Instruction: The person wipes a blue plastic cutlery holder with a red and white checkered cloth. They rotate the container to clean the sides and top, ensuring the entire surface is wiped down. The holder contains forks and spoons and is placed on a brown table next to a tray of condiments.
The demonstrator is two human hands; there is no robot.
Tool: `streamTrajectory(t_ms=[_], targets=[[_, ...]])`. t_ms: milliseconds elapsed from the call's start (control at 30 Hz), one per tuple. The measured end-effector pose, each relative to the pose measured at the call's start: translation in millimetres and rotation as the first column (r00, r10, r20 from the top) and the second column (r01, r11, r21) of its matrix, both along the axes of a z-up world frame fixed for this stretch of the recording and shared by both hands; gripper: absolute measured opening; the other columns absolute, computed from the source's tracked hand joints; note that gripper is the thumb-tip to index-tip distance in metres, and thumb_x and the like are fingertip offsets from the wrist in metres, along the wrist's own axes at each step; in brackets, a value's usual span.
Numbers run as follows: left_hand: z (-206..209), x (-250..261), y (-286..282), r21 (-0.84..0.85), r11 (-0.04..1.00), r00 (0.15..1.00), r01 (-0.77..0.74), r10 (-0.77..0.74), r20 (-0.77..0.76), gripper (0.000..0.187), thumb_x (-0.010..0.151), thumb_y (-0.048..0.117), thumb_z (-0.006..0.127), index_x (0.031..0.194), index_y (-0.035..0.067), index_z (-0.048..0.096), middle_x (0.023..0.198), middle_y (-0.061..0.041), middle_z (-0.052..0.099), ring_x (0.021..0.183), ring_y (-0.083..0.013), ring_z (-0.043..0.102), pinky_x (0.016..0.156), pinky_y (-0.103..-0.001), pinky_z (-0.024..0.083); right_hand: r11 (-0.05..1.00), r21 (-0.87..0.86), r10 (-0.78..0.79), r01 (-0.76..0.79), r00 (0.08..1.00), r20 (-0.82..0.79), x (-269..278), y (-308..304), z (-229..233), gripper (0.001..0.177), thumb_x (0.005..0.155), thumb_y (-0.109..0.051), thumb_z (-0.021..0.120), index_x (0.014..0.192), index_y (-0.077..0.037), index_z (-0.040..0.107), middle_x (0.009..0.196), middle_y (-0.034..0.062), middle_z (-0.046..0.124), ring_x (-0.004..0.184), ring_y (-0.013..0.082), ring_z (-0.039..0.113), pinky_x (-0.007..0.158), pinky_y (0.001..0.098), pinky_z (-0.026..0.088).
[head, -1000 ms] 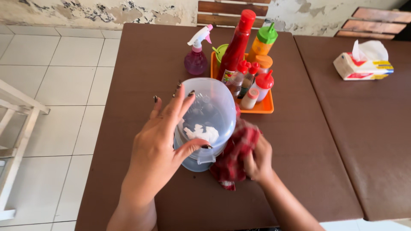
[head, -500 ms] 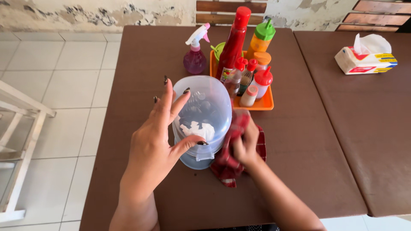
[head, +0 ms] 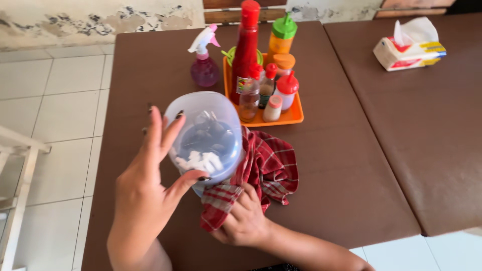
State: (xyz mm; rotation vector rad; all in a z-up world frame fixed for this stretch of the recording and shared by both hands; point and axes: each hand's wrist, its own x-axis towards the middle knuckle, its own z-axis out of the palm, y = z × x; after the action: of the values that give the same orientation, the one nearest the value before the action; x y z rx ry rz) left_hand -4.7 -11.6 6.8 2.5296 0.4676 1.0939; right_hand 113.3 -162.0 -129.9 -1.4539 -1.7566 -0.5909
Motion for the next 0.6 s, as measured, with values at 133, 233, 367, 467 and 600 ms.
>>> streamTrajectory(t_ms=[133, 233, 367, 467, 600], targets=[[-1, -1, 0, -0.023, 0.999, 0.999, -0.026, 0.026, -0.025, 0.107, 0.077, 0.039, 0.082, 0.159, 0.000, 0.025, 0.145, -0.009, 0.063, 0.135, -0.0347, 0.060, 0.103, -0.038, 0.055, 0.993, 0.087, 0.097, -0.083, 0.982, -0.162, 41, 4, -3, 0.036, 0.084, -0.018, 0.080, 0.115, -0.006, 0.065, 0.117, 0.0099, 0.067, 0.110, 0.0294, 0.066, 0.102, 0.0479, 0.045], [1, -1, -1, -0.060, 0.998, 0.999, -0.030, 0.028, -0.031, 0.107, 0.076, 0.038, 0.082, 0.160, 0.001, 0.026, 0.145, -0.009, 0.062, 0.135, -0.0334, 0.061, 0.103, -0.037, 0.055, 0.981, 0.137, 0.182, -0.137, 0.897, -0.403, 70, 15, -2, 0.022, 0.096, -0.018, 0.066, 0.114, -0.005, 0.063, 0.118, 0.0126, 0.064, 0.115, 0.0319, 0.065, 0.108, 0.0465, 0.048], [4, -1, -1, -0.054, 0.998, 0.999, -0.024, 0.022, -0.024, 0.106, 0.076, 0.038, 0.081, 0.158, 0.001, 0.026, 0.144, -0.010, 0.062, 0.134, -0.0339, 0.061, 0.102, -0.038, 0.055, 0.953, 0.115, 0.269, -0.281, 0.607, -0.748, 105, 33, -16, 0.035, 0.107, -0.037, 0.050, 0.116, -0.004, 0.059, 0.110, 0.0100, 0.062, 0.104, 0.0237, 0.062, 0.102, 0.0389, 0.050], [5, -1, 2, 0.019, 1.000, 1.000, -0.009, 0.010, -0.029, 0.107, 0.075, 0.038, 0.082, 0.157, 0.000, 0.025, 0.143, -0.011, 0.062, 0.132, -0.0365, 0.059, 0.104, -0.040, 0.053, 0.929, 0.061, 0.193, -0.365, 0.339, -0.921, 140, 74, -45, 0.054, 0.105, -0.045, 0.046, 0.131, 0.002, 0.056, 0.121, 0.0132, 0.062, 0.112, 0.0225, 0.058, 0.103, 0.0401, 0.049], [6, -1, 5, -0.043, 0.998, 0.999, 0.037, -0.036, 0.013, 0.107, 0.074, 0.038, 0.083, 0.155, 0.000, 0.026, 0.141, -0.010, 0.063, 0.129, -0.0347, 0.062, 0.103, -0.040, 0.053, 0.845, -0.024, 0.111, -0.534, 0.219, -0.970, 186, 141, -70, 0.059, 0.105, -0.046, 0.042, 0.137, 0.002, 0.052, 0.131, 0.0134, 0.060, 0.121, 0.0224, 0.056, 0.106, 0.0389, 0.047]])
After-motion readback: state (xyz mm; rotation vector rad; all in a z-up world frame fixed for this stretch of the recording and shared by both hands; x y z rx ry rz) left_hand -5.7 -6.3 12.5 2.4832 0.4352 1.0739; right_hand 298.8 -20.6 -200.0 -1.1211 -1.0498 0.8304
